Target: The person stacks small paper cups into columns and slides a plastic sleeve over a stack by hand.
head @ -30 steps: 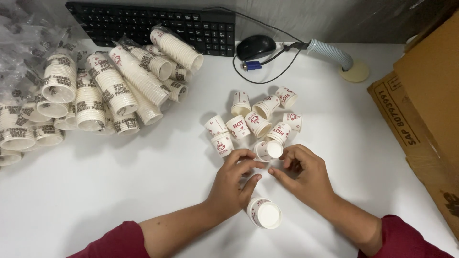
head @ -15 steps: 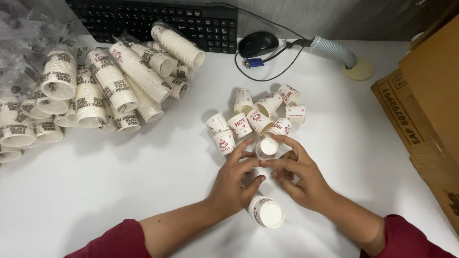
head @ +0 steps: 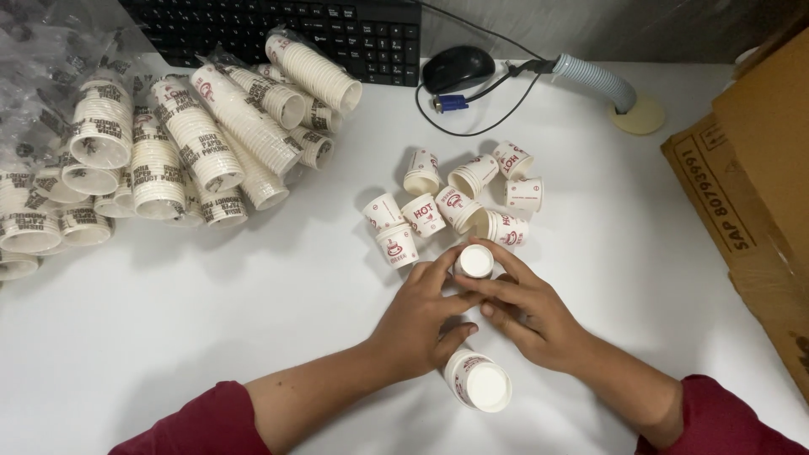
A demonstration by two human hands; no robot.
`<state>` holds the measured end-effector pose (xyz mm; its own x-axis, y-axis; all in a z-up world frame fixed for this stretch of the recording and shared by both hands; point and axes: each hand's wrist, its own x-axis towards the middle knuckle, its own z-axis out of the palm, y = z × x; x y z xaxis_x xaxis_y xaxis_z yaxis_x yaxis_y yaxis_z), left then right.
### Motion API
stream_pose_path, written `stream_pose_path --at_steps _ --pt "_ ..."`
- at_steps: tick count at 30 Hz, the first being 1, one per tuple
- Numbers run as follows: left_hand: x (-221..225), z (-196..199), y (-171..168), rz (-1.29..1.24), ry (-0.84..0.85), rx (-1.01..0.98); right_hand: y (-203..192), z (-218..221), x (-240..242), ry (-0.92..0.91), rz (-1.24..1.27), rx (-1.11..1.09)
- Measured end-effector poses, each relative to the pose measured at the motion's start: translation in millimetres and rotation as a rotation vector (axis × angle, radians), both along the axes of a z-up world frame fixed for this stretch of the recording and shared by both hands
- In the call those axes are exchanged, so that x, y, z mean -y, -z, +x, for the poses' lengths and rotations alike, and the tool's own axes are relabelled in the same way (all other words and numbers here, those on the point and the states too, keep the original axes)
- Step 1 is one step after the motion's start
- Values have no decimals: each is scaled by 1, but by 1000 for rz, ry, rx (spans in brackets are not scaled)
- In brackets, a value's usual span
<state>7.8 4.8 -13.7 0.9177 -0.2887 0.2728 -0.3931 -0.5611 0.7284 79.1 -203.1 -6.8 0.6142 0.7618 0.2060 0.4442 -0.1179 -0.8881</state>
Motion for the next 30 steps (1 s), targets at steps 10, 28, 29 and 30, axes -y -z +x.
stream_pose_path --at_steps 10,28,29,30 --pt "1 -2 -5 124 -8 -56 10 -1 10 6 103 -85" --pt "-11 -34 -11 -304 63 494 50 -51 26 226 715 231" --pt "-9 -37 -14 -271 80 508 49 -54 27 203 697 294" --pt "-7 -39 -17 -239 99 525 46 -56 29 182 679 361"
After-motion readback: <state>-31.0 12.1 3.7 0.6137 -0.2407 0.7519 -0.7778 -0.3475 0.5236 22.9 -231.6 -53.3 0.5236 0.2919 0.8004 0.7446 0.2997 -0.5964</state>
